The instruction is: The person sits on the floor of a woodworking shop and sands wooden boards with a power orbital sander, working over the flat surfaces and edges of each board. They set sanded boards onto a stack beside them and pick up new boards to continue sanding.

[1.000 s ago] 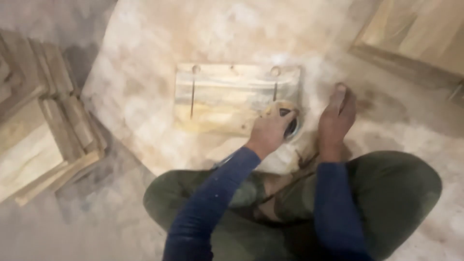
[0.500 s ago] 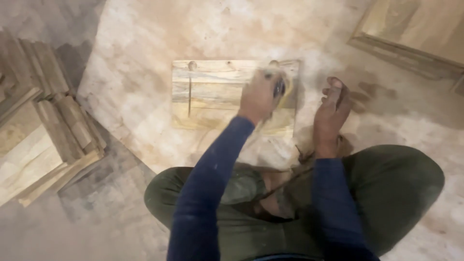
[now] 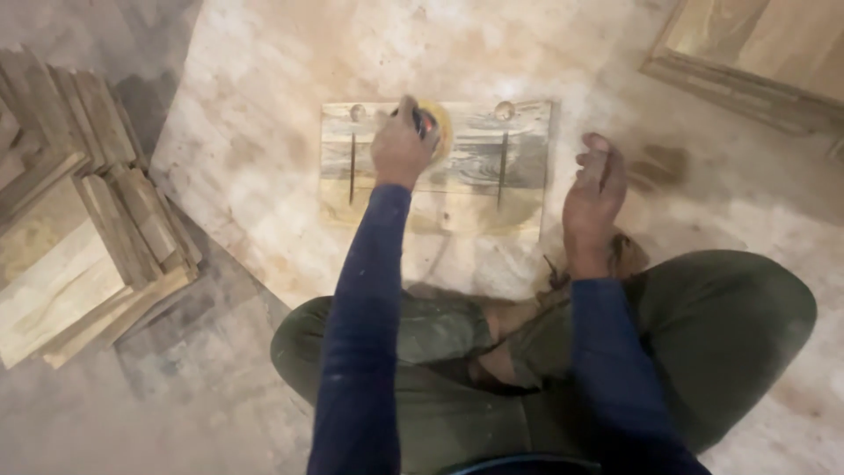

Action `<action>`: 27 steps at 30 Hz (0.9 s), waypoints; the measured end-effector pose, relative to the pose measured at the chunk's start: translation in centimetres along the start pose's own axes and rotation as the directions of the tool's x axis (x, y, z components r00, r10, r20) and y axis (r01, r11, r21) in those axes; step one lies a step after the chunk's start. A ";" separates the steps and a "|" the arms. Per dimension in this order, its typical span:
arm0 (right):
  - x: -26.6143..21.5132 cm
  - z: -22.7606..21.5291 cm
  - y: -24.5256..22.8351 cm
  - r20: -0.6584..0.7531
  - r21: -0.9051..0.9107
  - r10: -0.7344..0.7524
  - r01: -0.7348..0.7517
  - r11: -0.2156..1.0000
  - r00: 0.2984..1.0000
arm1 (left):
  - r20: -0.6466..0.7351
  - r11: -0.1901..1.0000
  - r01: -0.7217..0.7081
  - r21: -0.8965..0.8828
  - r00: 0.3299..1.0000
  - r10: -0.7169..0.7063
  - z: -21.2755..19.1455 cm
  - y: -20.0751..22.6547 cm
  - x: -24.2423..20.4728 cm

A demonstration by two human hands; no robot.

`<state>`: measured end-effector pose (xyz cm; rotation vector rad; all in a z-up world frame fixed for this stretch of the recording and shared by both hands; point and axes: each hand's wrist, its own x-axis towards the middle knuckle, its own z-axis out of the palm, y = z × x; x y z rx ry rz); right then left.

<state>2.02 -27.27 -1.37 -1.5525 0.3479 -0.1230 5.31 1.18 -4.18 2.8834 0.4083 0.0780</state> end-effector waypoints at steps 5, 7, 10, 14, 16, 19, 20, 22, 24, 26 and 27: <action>0.1 0.2 0.3 0.040 -0.077 0.026 -0.023 0.997 0.999 | -0.271 0.978 -0.192 -0.081 0.948 0.164 6.5 5.3 1.5; 0.4 -0.2 1.1 0.046 -0.072 0.014 -0.011 0.997 0.999 | -0.168 0.975 -0.190 -0.111 0.971 0.170 3.9 9.0 -1.1; 1.0 -0.5 2.0 0.059 -0.083 0.027 -0.022 0.996 0.998 | -0.034 0.974 -0.175 -0.145 0.984 0.172 2.1 11.2 -3.4; 0.5 -0.3 2.2 0.097 -0.114 0.088 -0.077 0.990 0.991 | -0.004 0.987 -0.108 -0.120 0.994 0.108 1.0 8.3 -2.4; 0.7 -0.2 2.5 0.111 -0.128 0.089 -0.075 0.989 0.990 | -0.064 0.992 -0.059 -0.112 0.997 0.052 1.0 4.1 0.2; 1.2 -0.1 3.0 0.110 -0.135 0.100 -0.085 0.987 0.989 | -0.087 0.991 0.089 -0.104 0.991 -0.098 0.2 -2.6 2.6; 1.1 -0.4 3.4 0.102 -0.132 0.113 -0.099 0.986 0.988 | -0.047 0.976 0.196 -0.097 0.978 -0.202 0.1 -4.8 2.9; 1.9 -0.9 6.7 0.111 -0.118 0.120 -0.107 0.987 0.986 | -0.047 0.970 0.221 -0.101 0.973 -0.226 -2.1 -9.0 1.4; 2.4 -0.7 8.1 0.123 -0.097 0.123 -0.111 0.989 0.985 | -0.054 0.964 0.244 -0.103 0.967 -0.250 -3.9 -12.2 -0.5; 2.4 -0.5 7.7 0.131 -0.062 0.159 -0.152 0.986 0.979 | -0.064 0.956 0.292 -0.021 0.954 -0.293 -5.1 -14.2 -3.3; 1.8 -0.2 6.4 0.127 -0.070 0.168 -0.160 0.985 0.978 | -0.053 0.956 0.294 -0.021 0.954 -0.295 -5.2 -14.0 -4.9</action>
